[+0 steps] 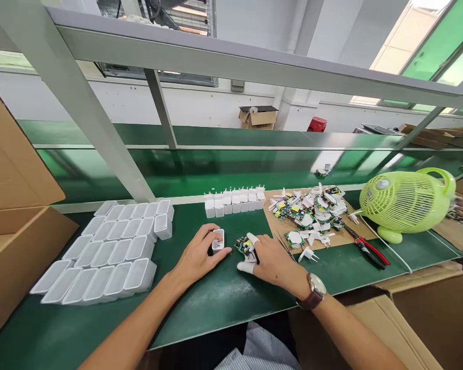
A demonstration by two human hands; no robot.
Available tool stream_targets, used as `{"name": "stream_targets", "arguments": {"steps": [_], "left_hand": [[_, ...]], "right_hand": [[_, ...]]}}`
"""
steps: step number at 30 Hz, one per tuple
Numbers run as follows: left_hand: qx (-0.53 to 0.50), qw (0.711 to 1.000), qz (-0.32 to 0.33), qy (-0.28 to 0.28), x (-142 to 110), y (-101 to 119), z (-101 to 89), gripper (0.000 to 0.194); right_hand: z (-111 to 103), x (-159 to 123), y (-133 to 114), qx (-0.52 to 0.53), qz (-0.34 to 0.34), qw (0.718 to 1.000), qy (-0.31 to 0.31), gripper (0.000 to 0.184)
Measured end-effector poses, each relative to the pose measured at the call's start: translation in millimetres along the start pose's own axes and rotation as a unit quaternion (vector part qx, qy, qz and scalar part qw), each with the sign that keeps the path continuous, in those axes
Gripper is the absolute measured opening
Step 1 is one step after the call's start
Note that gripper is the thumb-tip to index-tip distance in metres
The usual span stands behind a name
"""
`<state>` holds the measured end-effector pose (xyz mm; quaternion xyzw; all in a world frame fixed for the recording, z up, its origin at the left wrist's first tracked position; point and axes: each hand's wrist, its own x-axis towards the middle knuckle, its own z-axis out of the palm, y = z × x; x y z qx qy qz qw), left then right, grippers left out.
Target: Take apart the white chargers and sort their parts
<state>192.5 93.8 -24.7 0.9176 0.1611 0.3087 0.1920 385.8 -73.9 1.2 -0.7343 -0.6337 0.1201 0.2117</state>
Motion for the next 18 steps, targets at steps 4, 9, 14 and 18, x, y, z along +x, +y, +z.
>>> {"name": "stream_targets", "arguments": {"steps": [4,9,14,18], "left_hand": [[-0.009,1.0,-0.013,-0.015,0.1,-0.8,1.7,0.025],[0.012,0.998,-0.034,-0.057,2.4,2.9,-3.9,0.027],[0.06,0.984,-0.051,-0.158,4.5,9.6,-8.3,0.029],[0.035,0.993,-0.028,-0.112,-3.4,6.9,0.0,0.033]], "right_hand": [[9.8,-9.5,7.4,0.017,0.013,0.999,0.03,0.07],[9.2,-14.7,20.0,0.074,-0.002,0.994,0.084,0.087],[16.3,-25.3,29.5,0.029,-0.001,0.995,0.092,0.067],[29.4,-21.7,32.9,0.008,-0.016,0.993,0.12,0.05]]}}
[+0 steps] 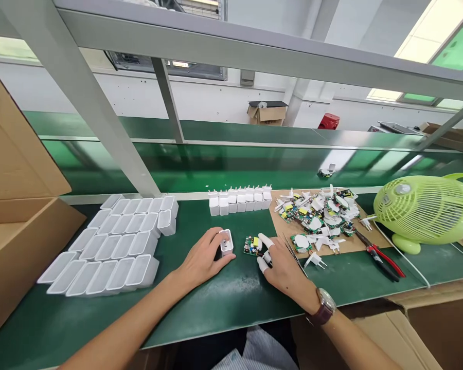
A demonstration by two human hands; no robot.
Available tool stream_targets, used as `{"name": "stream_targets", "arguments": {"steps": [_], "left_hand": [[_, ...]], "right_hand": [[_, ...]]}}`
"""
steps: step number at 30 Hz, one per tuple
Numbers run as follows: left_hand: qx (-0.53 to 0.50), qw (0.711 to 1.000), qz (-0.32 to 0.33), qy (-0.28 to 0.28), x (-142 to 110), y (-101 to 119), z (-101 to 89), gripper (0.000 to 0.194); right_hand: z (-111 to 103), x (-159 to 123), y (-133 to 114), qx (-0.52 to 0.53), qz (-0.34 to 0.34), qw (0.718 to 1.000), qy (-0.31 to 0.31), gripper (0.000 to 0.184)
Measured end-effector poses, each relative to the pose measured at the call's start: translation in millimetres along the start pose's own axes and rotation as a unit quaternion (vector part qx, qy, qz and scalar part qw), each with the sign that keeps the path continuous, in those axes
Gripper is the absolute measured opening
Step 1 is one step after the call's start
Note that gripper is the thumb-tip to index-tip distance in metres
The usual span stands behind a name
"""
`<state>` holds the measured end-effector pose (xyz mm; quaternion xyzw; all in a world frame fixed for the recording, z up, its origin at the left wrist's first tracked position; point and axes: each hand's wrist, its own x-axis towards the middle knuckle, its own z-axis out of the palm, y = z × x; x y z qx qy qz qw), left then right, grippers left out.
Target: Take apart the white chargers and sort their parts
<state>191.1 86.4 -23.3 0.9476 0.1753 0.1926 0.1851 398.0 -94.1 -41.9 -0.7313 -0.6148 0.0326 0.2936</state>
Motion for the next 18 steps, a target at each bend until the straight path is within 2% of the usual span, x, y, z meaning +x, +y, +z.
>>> {"name": "stream_targets", "arguments": {"steps": [4,8,12,16,18], "left_hand": [[-0.07,0.997,-0.031,0.019,-7.6,-5.4,6.6,0.067],[-0.148,0.987,-0.064,0.014,-11.1,-7.3,2.8,0.093],[-0.198,0.978,-0.058,0.005,-11.9,-6.3,0.2,0.097],[-0.201,0.976,-0.079,0.028,-13.2,-6.6,1.1,0.083],[-0.186,0.977,-0.091,0.041,-13.4,-8.4,1.0,0.081]], "right_hand": [[3.4,10.4,-1.8,0.037,0.0,0.999,0.028,0.054],[-7.6,32.3,-11.2,0.049,-0.011,0.995,0.089,0.052],[-18.7,61.7,-27.0,0.084,-0.067,0.985,0.135,0.051],[-16.7,82.2,-37.0,0.135,-0.11,0.976,0.129,0.046],[-10.8,84.6,-36.1,0.158,-0.107,0.974,0.125,0.044]]}}
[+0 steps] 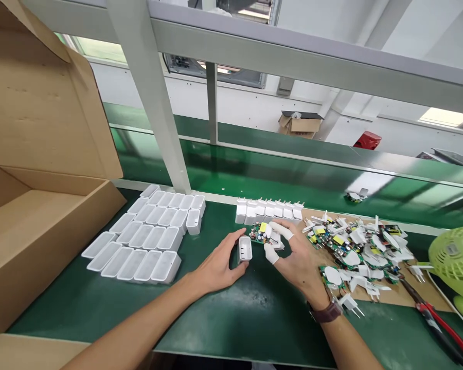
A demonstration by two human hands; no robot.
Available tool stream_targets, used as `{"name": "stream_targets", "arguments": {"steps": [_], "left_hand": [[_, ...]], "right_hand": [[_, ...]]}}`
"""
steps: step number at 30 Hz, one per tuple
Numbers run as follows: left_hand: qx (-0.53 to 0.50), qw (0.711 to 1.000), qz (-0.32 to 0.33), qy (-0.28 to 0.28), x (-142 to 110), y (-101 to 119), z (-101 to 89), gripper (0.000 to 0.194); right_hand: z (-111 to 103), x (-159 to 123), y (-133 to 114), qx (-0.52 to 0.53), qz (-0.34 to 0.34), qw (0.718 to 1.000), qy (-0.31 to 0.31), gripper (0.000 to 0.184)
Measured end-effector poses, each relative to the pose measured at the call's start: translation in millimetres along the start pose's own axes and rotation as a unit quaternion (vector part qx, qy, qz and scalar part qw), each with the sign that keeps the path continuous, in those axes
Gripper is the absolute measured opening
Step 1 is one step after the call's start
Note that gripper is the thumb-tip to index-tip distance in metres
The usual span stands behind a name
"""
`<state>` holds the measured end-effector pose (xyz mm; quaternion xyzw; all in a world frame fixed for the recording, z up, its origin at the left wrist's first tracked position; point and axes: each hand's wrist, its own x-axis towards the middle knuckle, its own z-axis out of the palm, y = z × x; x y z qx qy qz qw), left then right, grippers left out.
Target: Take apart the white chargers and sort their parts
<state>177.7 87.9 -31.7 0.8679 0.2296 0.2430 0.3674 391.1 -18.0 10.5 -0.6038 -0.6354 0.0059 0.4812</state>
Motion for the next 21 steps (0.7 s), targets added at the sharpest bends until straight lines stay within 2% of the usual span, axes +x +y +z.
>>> {"name": "stream_targets", "arguments": {"steps": [5,8,12,21], "left_hand": [[0.022,0.999,-0.031,0.017,3.2,-5.2,0.4,0.089],[0.016,0.998,-0.009,0.052,4.9,-6.6,3.0,0.082],[0.02,0.997,0.024,0.071,5.6,-6.4,3.1,0.079],[0.031,0.995,0.066,0.071,6.6,-3.7,1.8,0.079]], "right_hand": [[6.2,-15.2,9.2,0.035,0.038,0.999,-0.002,0.051],[3.7,-20.5,6.6,0.04,-0.022,0.999,-0.015,0.063],[1.6,-20.0,-0.8,-0.01,-0.088,0.995,-0.053,0.069],[10.1,-22.7,-1.8,-0.054,-0.093,0.993,-0.053,0.073]]}}
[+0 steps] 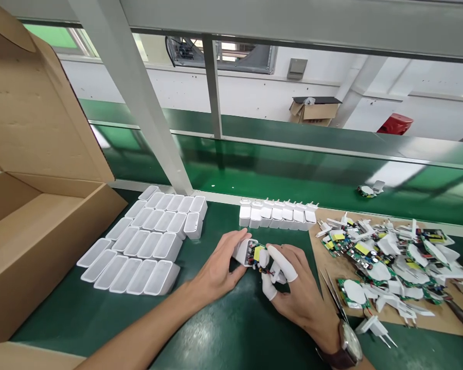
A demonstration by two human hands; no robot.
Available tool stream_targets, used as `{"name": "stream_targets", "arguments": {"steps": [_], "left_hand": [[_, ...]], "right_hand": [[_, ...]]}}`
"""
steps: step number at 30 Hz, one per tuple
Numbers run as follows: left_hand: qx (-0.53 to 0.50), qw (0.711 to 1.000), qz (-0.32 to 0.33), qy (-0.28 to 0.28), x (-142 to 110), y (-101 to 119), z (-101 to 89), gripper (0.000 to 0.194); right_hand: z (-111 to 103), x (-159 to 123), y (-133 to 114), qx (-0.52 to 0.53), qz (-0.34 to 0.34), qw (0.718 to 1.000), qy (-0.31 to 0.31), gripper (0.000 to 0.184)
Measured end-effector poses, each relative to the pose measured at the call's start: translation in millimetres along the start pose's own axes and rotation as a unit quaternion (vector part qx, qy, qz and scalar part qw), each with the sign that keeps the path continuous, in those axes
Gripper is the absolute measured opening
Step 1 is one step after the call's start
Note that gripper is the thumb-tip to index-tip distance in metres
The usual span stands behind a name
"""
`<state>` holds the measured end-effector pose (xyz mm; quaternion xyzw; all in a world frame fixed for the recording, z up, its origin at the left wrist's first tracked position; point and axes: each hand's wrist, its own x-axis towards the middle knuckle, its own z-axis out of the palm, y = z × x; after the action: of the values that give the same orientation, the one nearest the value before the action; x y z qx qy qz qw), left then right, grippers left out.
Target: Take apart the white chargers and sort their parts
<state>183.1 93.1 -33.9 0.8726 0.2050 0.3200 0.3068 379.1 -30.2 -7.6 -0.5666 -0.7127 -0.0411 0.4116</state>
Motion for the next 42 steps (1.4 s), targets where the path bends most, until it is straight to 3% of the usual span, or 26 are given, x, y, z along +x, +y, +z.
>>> {"name": "stream_targets", "arguments": {"steps": [29,42], "left_hand": [[0.014,1.0,0.017,-0.014,3.4,3.3,-0.1,0.077],[0.033,0.999,-0.004,-0.028,2.3,2.3,2.1,0.078]], "right_hand": [[3.3,0.0,0.2,-0.001,0.033,0.999,0.003,0.076],[5.2,-2.5,1.8,0.007,0.054,0.998,-0.016,0.073]]}}
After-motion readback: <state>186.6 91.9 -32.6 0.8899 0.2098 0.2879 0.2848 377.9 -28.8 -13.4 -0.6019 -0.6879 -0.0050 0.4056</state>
